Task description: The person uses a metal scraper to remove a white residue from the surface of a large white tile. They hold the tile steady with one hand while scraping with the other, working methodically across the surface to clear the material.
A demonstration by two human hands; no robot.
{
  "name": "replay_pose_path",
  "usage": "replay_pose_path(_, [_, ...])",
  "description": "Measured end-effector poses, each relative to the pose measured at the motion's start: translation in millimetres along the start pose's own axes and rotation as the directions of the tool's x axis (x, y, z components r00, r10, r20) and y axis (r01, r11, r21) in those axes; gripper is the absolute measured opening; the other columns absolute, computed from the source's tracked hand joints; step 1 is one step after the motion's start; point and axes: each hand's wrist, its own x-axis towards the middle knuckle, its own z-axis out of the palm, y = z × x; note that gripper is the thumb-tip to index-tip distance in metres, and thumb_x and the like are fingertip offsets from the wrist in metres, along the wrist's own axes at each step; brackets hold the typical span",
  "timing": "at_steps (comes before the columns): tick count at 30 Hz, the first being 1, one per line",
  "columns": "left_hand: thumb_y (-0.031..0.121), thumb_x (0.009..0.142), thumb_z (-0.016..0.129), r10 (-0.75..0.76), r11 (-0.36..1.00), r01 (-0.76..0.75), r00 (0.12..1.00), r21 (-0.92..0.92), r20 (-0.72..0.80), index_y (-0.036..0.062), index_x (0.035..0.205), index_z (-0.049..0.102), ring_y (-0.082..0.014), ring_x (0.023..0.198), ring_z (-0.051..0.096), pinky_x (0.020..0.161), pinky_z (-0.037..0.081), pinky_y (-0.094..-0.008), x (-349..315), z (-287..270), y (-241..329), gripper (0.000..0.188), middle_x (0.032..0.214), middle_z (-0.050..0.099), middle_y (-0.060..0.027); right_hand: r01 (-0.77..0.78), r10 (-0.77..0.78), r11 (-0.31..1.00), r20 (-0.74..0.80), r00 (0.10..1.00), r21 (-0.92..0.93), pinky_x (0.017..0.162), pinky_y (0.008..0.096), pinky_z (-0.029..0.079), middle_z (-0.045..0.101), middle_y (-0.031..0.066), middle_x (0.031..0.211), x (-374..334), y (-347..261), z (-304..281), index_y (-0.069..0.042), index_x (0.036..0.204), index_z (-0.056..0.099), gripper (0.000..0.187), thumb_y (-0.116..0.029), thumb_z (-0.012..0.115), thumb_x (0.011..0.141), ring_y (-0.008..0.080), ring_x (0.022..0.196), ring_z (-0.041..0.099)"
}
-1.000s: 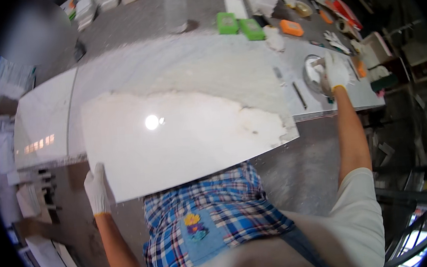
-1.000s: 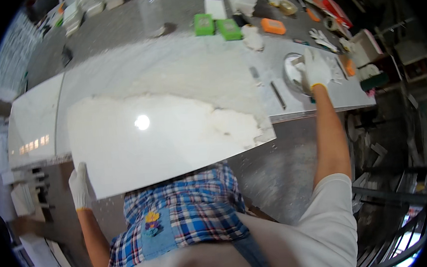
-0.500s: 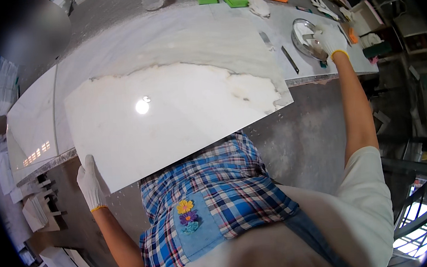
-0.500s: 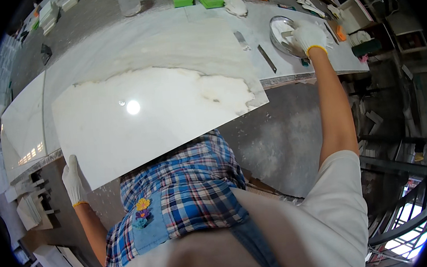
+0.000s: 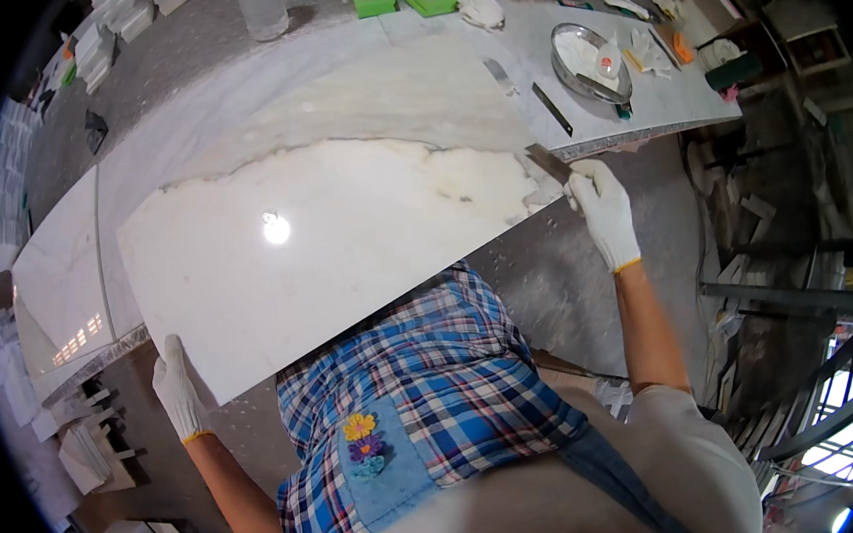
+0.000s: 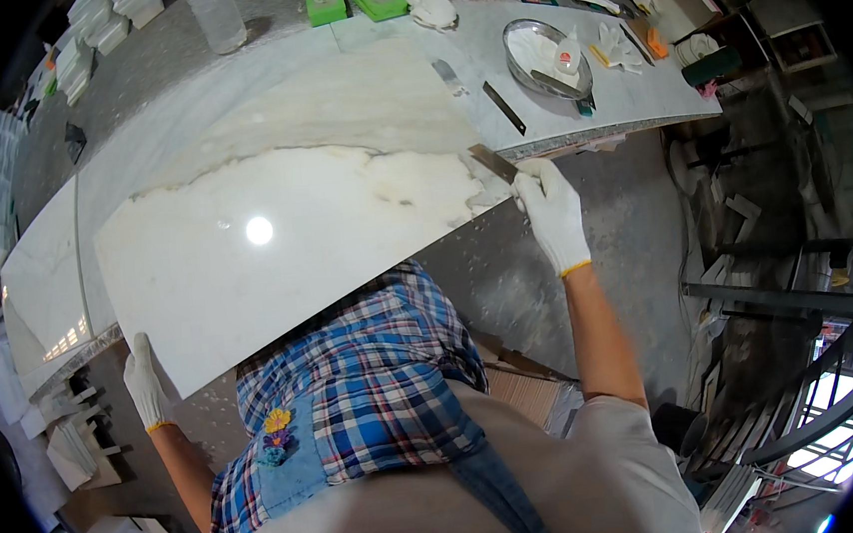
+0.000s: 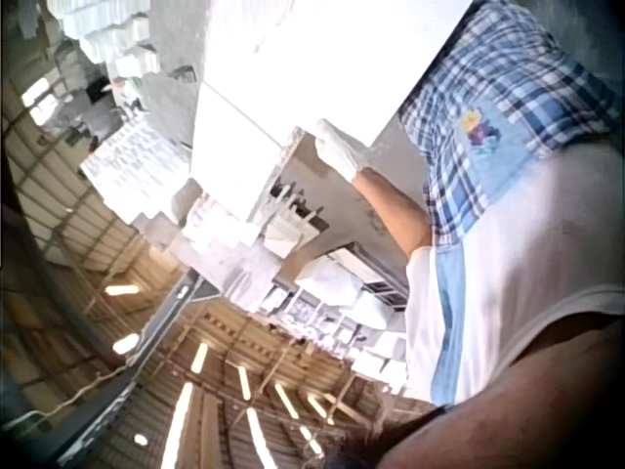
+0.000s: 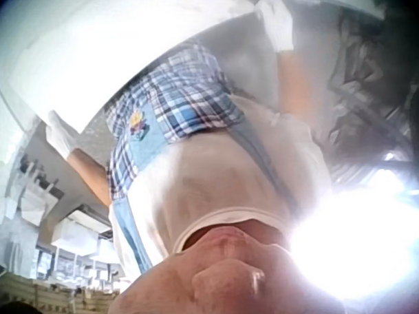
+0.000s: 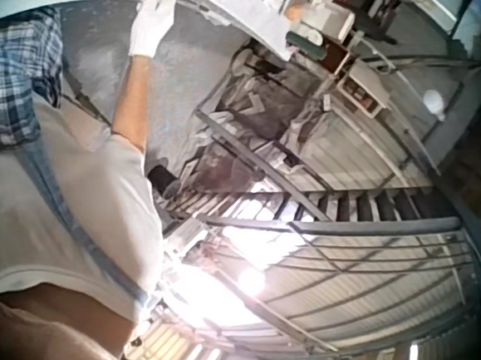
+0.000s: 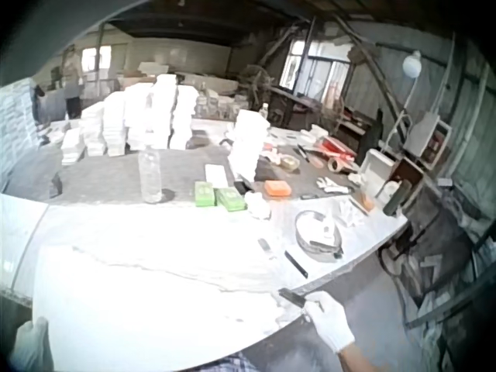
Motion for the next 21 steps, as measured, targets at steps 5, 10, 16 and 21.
replay_pose_path(5, [0.038, 0.099, 0.066, -0.015, 1.000, 0.015, 1.000, 0.007, 0.015, -0.0060, 0.110, 0.067, -0.0115, 0.081, 0.063, 0.073, 0.052, -0.0278, 3, -5, -2, 0.045, 0.096, 0.068, -0.0043, -0.037, 0.038, 0.996, -0.012, 0.999, 0.085, 0.067, 0.0245, 0.049, 0.066, 0.0020, 0.082, -23, 14, 14, -0.001, 0.131, 0.064, 0.035, -0.013, 0.059, 0.099, 0.0068, 0.070, 0.056])
replay_pose_path(10, [0.038, 0.099, 0.067, -0.012, 1.000, 0.013, 0.999, -0.011, 0.036, -0.0077, 0.119, 0.065, -0.0144, 0.088, 0.066, 0.077, 0.054, -0.0286, 4, -6, -3, 0.050, 0.105, 0.070, -0.0080, -0.014, 0.016, 0.988, 0.011, 1.000, -0.151, 0.069, 0.0285, 0.051, 0.066, 0.0083, 0.077, -27, 8, 17, -0.011, 0.135, 0.064, 0.037, -0.019, 0.058, 0.099, 0.0128, 0.067, 0.061])
replay_pose_path(16, [0.040, 0.098, 0.067, -0.004, 1.000, 0.003, 1.000, 0.018, 0.019, -0.0073, 0.120, 0.064, -0.0146, 0.088, 0.066, 0.076, 0.054, -0.0287, 3, -7, -3, 0.052, 0.104, 0.069, -0.0077, 0.012, -0.008, 0.952, 0.014, 1.000, -0.305, 0.070, 0.0360, 0.054, 0.069, 0.0143, 0.080, -33, -9, 23, -0.017, 0.140, 0.060, 0.042, -0.023, 0.055, 0.099, 0.0240, 0.069, 0.068])
replay_pose_path(21, [0.042, 0.098, 0.067, 0.006, 0.999, -0.007, 1.000, 0.032, 0.016, -0.0063, 0.118, 0.064, -0.0154, 0.086, 0.065, 0.075, 0.054, -0.0296, -1, -5, 1, 0.052, 0.102, 0.069, -0.0081, -0.010, 0.016, 0.942, 0.017, 1.000, -0.337, 0.063, 0.0282, 0.051, 0.072, 0.0074, 0.086, -39, -16, 35, -0.016, 0.146, 0.054, 0.044, -0.020, 0.052, 0.103, 0.0120, 0.060, 0.057])
